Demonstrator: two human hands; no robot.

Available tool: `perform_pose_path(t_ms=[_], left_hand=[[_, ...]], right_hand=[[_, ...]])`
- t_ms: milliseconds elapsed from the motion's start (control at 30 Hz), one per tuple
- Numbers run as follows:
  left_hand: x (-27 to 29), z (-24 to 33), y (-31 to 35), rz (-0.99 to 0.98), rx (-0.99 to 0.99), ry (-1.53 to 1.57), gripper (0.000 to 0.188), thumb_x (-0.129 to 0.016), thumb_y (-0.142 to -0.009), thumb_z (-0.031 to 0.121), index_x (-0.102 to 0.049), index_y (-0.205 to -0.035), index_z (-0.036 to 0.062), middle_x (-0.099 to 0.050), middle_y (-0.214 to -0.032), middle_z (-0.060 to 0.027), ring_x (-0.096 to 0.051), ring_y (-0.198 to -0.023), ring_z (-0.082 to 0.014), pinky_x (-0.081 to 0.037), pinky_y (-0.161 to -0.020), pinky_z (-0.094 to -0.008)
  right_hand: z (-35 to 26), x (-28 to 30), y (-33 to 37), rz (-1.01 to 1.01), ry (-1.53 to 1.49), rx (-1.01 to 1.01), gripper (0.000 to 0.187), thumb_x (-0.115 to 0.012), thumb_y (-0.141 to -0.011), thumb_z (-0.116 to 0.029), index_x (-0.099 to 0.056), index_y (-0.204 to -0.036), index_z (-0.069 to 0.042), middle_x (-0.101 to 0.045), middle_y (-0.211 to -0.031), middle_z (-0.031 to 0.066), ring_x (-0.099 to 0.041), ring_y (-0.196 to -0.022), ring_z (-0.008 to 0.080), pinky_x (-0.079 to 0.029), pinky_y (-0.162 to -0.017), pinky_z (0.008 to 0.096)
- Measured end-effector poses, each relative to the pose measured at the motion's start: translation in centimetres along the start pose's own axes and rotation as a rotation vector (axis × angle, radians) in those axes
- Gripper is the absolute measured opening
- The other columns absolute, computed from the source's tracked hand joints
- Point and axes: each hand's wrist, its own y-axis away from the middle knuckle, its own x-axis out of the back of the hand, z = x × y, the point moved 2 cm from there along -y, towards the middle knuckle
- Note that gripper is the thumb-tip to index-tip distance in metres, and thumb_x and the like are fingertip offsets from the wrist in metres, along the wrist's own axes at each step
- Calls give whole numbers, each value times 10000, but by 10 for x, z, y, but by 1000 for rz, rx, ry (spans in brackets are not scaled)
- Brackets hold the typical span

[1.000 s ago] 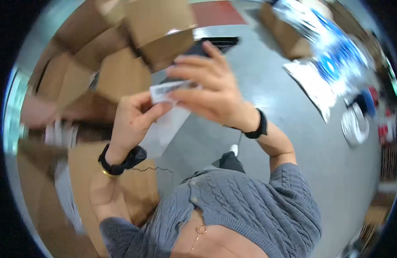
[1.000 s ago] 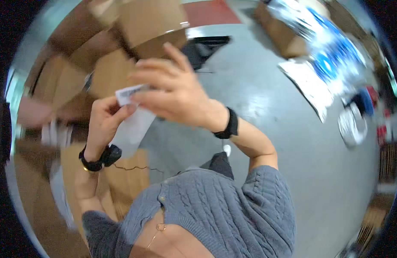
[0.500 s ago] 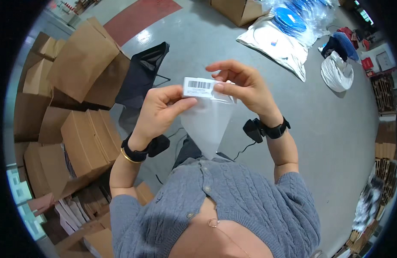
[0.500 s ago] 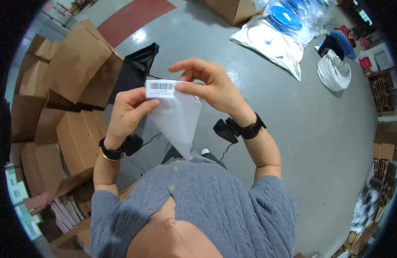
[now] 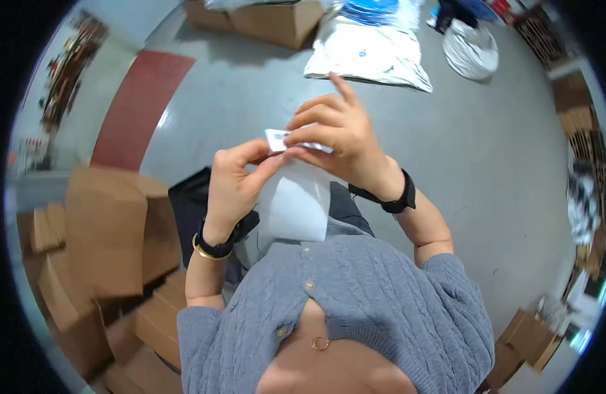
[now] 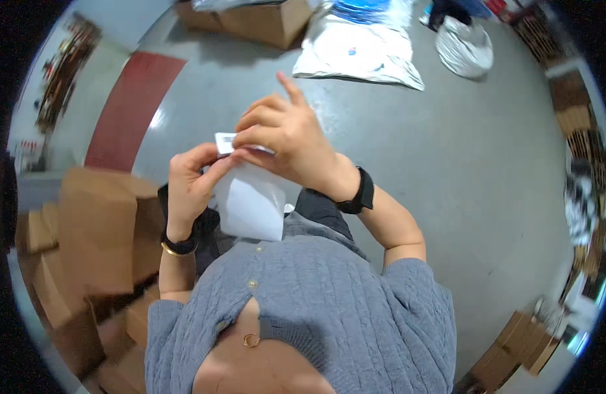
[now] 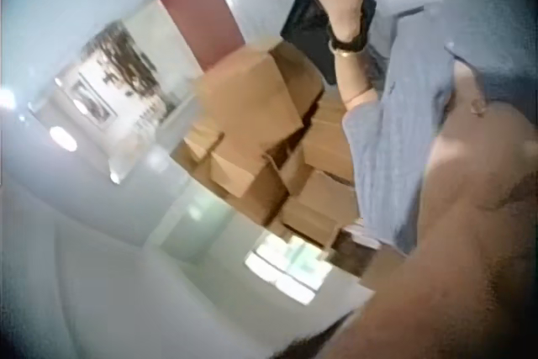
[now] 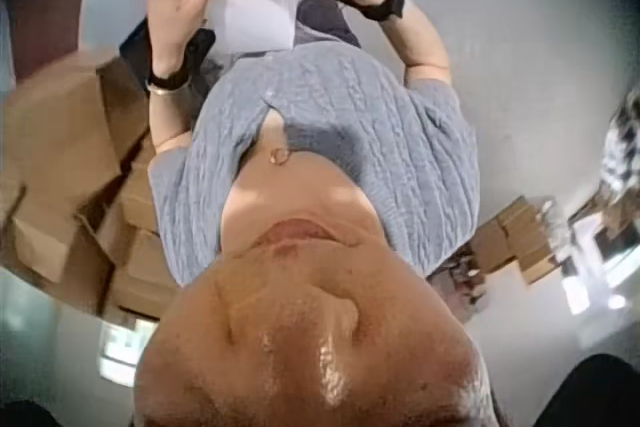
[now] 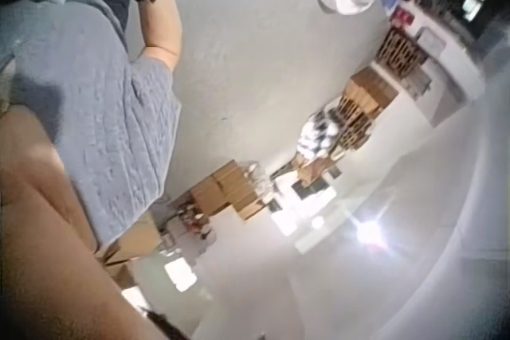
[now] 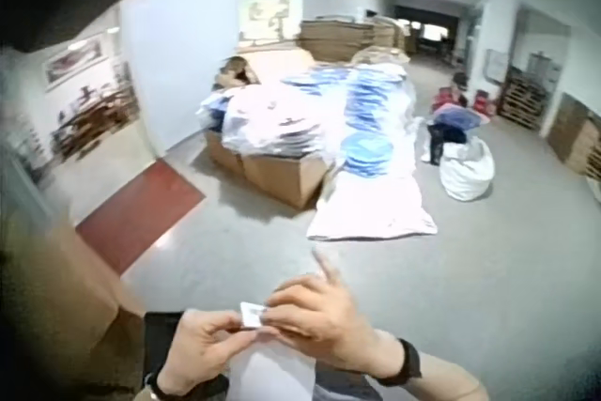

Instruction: Placing large circular packaged items into cardboard boxes and applying labels.

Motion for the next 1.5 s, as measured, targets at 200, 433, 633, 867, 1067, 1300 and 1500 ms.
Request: perform_pose_path(t_ms=[200, 433, 633, 867, 1067, 1300, 1500], left_hand=[[40, -31, -131, 1, -56, -42, 122, -656, -832, 31, -656, -924, -50, -677, -754, -65, -616, -708, -79, -476, -652, -224], [87, -57, -276, 74, 74, 85, 83, -635, -849, -10, -649, -926, -36, -645, -818, -11, -569, -756, -58, -451, -698, -200], [157, -80, -374, 153, 109, 429, 168, -620, -856, 55, -634, -1001, -28, -617, -1147, -174, -594, -1003, -188, -475, -861, -306], [190, -115, -505, -179, 45, 481, 393, -659, -824, 215, -601, -1086, -72, -424, -1363, -307, -501, -1194, -364, -450, -950, -417], [154, -135, -574, -466, 234, 702, 452, -653, -804, 92, -551, -1213, -71, -400, -1426, -213, -449, -1258, -273, -339, -1051, -408], [47, -115, -644, -666, 159, 696, 322, -678, -791, 63, -625, -1091, -44, -380, -1445, -199, -471, -1230, -248, -350, -1035, -379], [-106, -97, -688, -831, 199, 580, 132, -694, -805, 48, -669, -921, -8, -440, -1411, -177, -432, -1276, -235, -314, -1050, -349]], right_hand=[[111, -36, -65, 20, -238, -148, 94, -750, -760, -181, -684, -811, -137, -659, -830, -33, -609, -849, 150, -267, -1082, 528], [275, -78, -157, 102, -823, -490, 63, -664, -844, -115, -676, -854, -53, -669, -836, -1, -616, -793, 105, -438, -924, 369], [391, -97, -254, 361, -770, -573, 121, -665, -857, -133, -667, -879, -14, -672, -813, 26, -604, -782, 94, -486, -770, 247], [450, -148, -297, 431, -339, -374, 88, -698, -787, -106, -656, -857, -74, -664, -839, 25, -623, -804, 200, -412, -974, 430], [476, -114, -281, 313, 258, -82, 185, -692, -723, -177, -667, -901, -132, -659, -887, -2, -616, -812, 166, -393, -996, 458], [539, -34, -219, 455, -245, -697, 237, -714, -804, -160, -660, -1009, -53, -673, -966, 51, -628, -921, 181, -446, -922, 368], [621, 53, -124, 466, -806, -1095, 106, -688, -821, -43, -669, -912, 7, -663, -931, 60, -603, -912, 128, -457, -868, 282]])
